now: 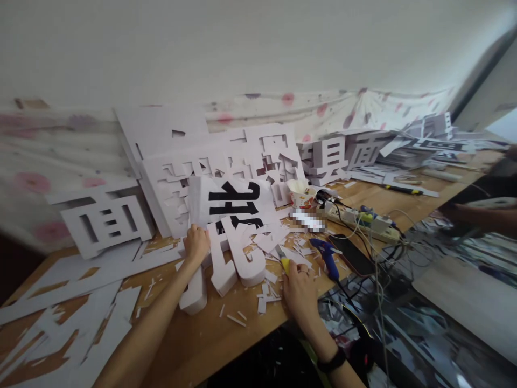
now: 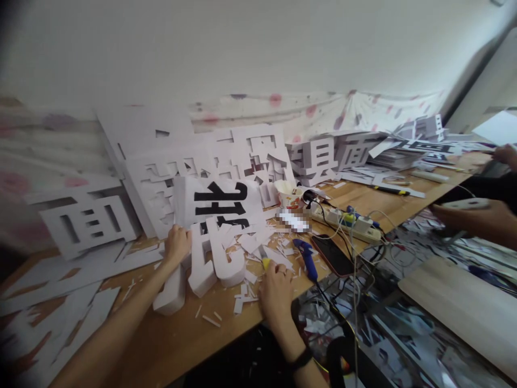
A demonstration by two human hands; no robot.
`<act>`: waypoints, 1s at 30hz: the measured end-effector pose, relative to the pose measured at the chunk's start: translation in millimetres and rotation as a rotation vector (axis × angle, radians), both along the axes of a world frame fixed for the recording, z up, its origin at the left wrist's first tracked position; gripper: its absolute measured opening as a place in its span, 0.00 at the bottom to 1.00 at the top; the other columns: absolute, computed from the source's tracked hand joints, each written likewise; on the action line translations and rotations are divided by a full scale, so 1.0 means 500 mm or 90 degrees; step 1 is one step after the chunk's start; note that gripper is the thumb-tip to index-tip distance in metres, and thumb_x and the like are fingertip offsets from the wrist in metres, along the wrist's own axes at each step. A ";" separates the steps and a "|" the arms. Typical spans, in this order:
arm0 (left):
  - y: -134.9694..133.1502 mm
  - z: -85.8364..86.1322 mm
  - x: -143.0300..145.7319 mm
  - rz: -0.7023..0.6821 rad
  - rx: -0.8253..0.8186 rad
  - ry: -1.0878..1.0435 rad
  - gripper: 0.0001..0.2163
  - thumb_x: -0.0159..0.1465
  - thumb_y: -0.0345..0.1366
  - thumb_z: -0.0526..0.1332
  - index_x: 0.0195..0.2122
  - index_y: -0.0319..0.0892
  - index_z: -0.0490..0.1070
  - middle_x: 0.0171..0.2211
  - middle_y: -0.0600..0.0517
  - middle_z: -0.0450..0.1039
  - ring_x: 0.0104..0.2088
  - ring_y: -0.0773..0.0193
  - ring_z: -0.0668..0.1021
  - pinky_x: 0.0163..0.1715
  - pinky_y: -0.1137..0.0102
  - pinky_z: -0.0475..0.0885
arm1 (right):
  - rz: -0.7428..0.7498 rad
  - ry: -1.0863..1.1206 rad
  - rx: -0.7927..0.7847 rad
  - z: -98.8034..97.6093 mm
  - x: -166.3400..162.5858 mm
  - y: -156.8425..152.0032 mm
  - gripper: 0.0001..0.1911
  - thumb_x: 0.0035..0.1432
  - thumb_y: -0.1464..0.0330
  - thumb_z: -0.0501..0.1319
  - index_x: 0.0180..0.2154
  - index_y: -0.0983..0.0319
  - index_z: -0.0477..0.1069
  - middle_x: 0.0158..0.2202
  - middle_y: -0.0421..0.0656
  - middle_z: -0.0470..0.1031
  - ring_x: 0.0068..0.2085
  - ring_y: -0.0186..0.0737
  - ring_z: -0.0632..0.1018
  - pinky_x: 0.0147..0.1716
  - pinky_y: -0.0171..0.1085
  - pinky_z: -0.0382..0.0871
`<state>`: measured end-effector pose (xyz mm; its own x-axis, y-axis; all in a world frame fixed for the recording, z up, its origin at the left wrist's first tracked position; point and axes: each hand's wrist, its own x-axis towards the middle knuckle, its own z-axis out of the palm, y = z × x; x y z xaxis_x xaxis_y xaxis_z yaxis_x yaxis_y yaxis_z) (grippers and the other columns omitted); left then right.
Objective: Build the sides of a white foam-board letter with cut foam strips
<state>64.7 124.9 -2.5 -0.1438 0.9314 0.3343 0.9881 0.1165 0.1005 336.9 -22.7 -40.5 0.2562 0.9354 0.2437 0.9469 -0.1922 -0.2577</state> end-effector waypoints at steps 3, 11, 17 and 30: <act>-0.001 -0.003 0.001 -0.003 0.015 -0.013 0.18 0.67 0.34 0.47 0.39 0.32 0.76 0.45 0.35 0.72 0.47 0.45 0.75 0.44 0.56 0.72 | -0.022 0.004 0.041 0.004 -0.003 -0.014 0.19 0.61 0.70 0.56 0.53 0.65 0.71 0.51 0.57 0.71 0.52 0.63 0.68 0.48 0.56 0.61; -0.010 0.006 0.005 -0.048 0.095 -0.084 0.15 0.66 0.36 0.50 0.36 0.35 0.74 0.43 0.37 0.72 0.43 0.49 0.77 0.43 0.60 0.73 | 0.195 0.190 0.332 0.036 -0.018 -0.053 0.13 0.64 0.71 0.55 0.49 0.62 0.69 0.48 0.51 0.70 0.49 0.52 0.70 0.50 0.51 0.65; -0.077 0.044 0.013 -0.172 0.172 -0.169 0.12 0.69 0.37 0.49 0.37 0.42 0.71 0.40 0.45 0.74 0.43 0.57 0.76 0.46 0.64 0.71 | 0.313 0.362 0.294 0.087 -0.054 -0.072 0.10 0.68 0.69 0.52 0.48 0.60 0.67 0.41 0.46 0.72 0.35 0.40 0.75 0.38 0.39 0.70; -0.034 0.051 -0.017 -0.233 0.111 -0.327 0.03 0.56 0.31 0.62 0.27 0.42 0.76 0.33 0.47 0.80 0.38 0.53 0.79 0.46 0.59 0.72 | 0.380 0.407 0.155 0.036 -0.090 -0.094 0.09 0.68 0.65 0.52 0.43 0.59 0.69 0.35 0.42 0.73 0.33 0.39 0.76 0.34 0.37 0.69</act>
